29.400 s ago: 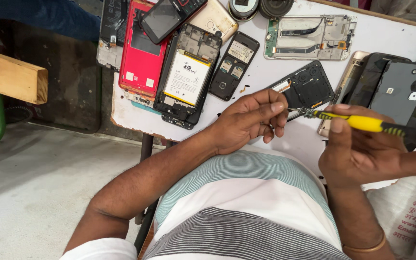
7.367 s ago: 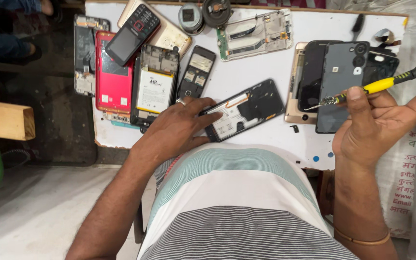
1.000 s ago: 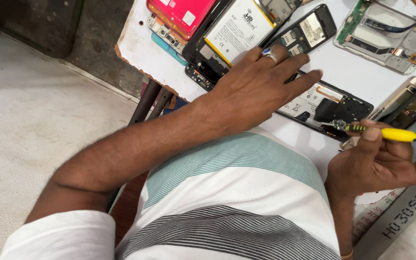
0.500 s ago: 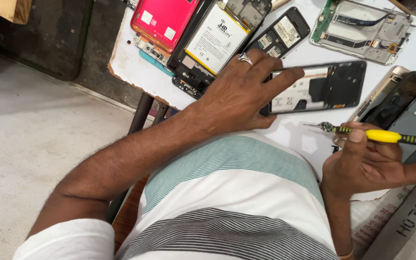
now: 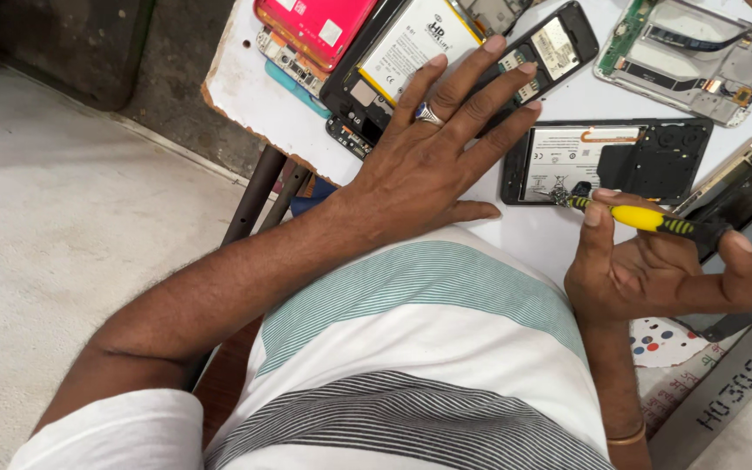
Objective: The person uses a yellow-handled screwdriver to remove and install screws on the back of a disassembled smartphone. The person repeatedly picks up screws, places them into the screwdriver, and tightens them into the phone chassis.
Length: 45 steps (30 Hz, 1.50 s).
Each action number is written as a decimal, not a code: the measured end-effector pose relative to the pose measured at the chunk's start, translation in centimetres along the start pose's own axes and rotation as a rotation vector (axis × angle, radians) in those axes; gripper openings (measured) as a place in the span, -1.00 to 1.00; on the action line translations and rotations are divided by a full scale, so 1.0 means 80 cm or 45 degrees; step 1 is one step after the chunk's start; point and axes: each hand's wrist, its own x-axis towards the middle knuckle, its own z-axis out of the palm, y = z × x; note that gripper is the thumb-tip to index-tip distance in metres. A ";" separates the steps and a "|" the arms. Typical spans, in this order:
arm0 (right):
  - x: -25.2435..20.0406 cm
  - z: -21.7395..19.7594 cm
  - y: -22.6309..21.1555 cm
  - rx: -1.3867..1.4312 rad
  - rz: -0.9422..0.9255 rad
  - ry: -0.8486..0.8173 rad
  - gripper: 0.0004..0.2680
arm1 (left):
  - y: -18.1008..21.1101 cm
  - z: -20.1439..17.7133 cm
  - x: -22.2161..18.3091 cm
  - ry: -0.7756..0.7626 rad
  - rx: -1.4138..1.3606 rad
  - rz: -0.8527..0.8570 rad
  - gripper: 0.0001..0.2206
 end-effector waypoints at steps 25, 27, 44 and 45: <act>0.010 0.027 0.002 0.179 -0.267 0.034 -0.47 | -0.001 0.002 0.003 -0.014 0.037 0.006 -0.22; 0.005 0.025 0.008 0.173 -0.293 0.028 -0.46 | 0.001 0.002 0.005 -0.031 0.038 -0.004 -0.21; -0.004 0.021 0.011 0.122 -0.099 0.089 -0.44 | -0.002 0.008 0.003 -0.021 0.034 -0.026 -0.21; -0.004 0.022 0.014 0.127 -0.150 0.099 -0.45 | -0.002 0.009 0.003 -0.024 0.030 -0.025 -0.21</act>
